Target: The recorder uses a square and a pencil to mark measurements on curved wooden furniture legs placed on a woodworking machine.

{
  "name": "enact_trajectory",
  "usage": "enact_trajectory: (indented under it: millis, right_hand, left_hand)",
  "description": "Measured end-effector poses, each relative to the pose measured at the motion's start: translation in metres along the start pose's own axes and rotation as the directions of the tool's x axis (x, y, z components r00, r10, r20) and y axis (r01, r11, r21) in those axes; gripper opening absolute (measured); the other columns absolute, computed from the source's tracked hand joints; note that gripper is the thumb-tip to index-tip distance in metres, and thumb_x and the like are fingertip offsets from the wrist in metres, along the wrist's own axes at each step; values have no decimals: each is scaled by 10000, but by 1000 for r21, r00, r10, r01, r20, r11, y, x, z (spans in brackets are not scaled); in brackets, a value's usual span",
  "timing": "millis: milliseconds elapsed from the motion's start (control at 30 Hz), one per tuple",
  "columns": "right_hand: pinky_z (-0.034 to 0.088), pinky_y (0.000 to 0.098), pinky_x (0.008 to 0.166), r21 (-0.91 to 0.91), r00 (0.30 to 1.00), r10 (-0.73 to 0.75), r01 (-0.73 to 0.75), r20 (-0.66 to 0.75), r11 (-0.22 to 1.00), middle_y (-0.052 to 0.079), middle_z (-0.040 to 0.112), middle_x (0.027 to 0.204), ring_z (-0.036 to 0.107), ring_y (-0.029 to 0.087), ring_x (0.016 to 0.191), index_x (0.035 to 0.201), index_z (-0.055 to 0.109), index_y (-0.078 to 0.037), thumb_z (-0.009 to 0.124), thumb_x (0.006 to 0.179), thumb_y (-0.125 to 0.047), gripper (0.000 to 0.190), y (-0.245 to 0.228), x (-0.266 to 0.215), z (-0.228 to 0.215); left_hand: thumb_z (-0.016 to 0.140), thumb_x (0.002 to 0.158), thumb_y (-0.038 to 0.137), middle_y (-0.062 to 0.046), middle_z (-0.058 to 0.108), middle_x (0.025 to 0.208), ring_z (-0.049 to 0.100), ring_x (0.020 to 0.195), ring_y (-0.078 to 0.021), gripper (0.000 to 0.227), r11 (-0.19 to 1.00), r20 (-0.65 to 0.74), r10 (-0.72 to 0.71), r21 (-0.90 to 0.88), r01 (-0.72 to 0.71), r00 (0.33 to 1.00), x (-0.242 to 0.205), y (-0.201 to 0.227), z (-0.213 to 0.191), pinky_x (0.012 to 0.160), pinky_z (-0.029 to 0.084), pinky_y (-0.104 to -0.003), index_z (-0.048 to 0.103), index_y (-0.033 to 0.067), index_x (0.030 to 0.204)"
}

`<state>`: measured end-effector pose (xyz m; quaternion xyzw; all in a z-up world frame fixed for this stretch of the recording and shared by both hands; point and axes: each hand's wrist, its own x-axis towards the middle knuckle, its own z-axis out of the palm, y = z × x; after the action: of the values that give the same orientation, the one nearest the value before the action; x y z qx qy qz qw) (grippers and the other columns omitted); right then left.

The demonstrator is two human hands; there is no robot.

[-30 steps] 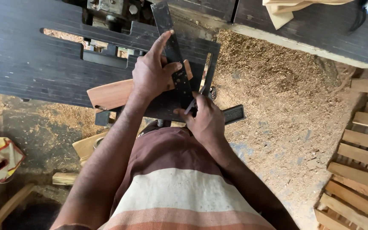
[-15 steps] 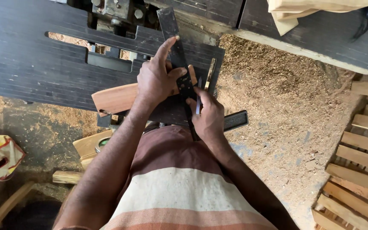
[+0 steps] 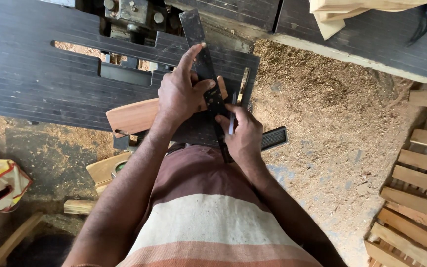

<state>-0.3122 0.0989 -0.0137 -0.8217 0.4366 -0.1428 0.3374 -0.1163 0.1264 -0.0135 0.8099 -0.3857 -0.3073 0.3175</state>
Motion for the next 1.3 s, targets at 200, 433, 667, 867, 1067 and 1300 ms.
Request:
enact_trajectory:
  millis: [200, 433, 667, 867, 1067, 1300]
  right_hand:
    - [630, 337, 735, -13, 1000, 13, -13, -25, 1000, 128, 779, 986, 782, 232, 869, 1117, 691, -26, 806, 919, -249, 319, 1, -2, 0]
    - [613, 359, 745, 17, 999, -2, 2, -34, 1000, 146, 768, 1010, 770, 257, 883, 1180, 684, -21, 787, 930, -190, 319, -8, 3, -6]
    - [596, 394, 753, 17, 1000, 9, -9, -16, 1000, 161, 760, 1003, 761, 319, 886, 1160, 705, -54, 791, 907, -143, 282, -10, 10, -6]
    - [589, 391, 739, 21, 990, 130, -131, 48, 991, 154, 766, 1015, 757, 309, 882, 1147, 713, -47, 763, 896, -131, 269, -13, 14, -9]
    - [598, 363, 734, 61, 985, 158, -162, 71, 985, 135, 767, 984, 779, 267, 856, 1131, 703, -45, 774, 893, -142, 267, -11, 13, -8]
    - [604, 343, 731, 54, 984, 163, -166, 67, 985, 120, 778, 989, 781, 231, 862, 1154, 705, -59, 774, 906, -159, 276, -9, 11, -7]
  left_hand:
    - [857, 866, 324, -15, 754, 795, 746, 699, -176, 834, 1000, 5, -7, -12, 7, 1000, -1, 1, 0, 656, 605, -392, 385, 292, 1553]
    - [854, 857, 330, -16, 761, 806, 747, 706, -192, 837, 1000, 2, -17, -16, 17, 1000, -1, -1, 0, 660, 598, -408, 381, 303, 1547]
    - [878, 817, 327, -58, 758, 821, 746, 739, -302, 837, 999, -84, -44, -20, 42, 996, -4, 9, -5, 671, 578, -462, 424, 360, 1520]
    - [855, 812, 303, -55, 764, 826, 743, 721, -333, 829, 992, -2, -103, -72, 103, 995, -3, 13, -10, 630, 564, -482, 429, 350, 1521]
    - [837, 831, 299, -48, 735, 787, 735, 693, -318, 829, 995, 12, -65, -80, 65, 998, -3, 10, -8, 598, 554, -477, 411, 312, 1543]
    - [840, 813, 315, -34, 731, 802, 730, 699, -297, 847, 995, 43, -82, -47, 84, 996, -3, 11, -9, 592, 562, -469, 402, 319, 1538]
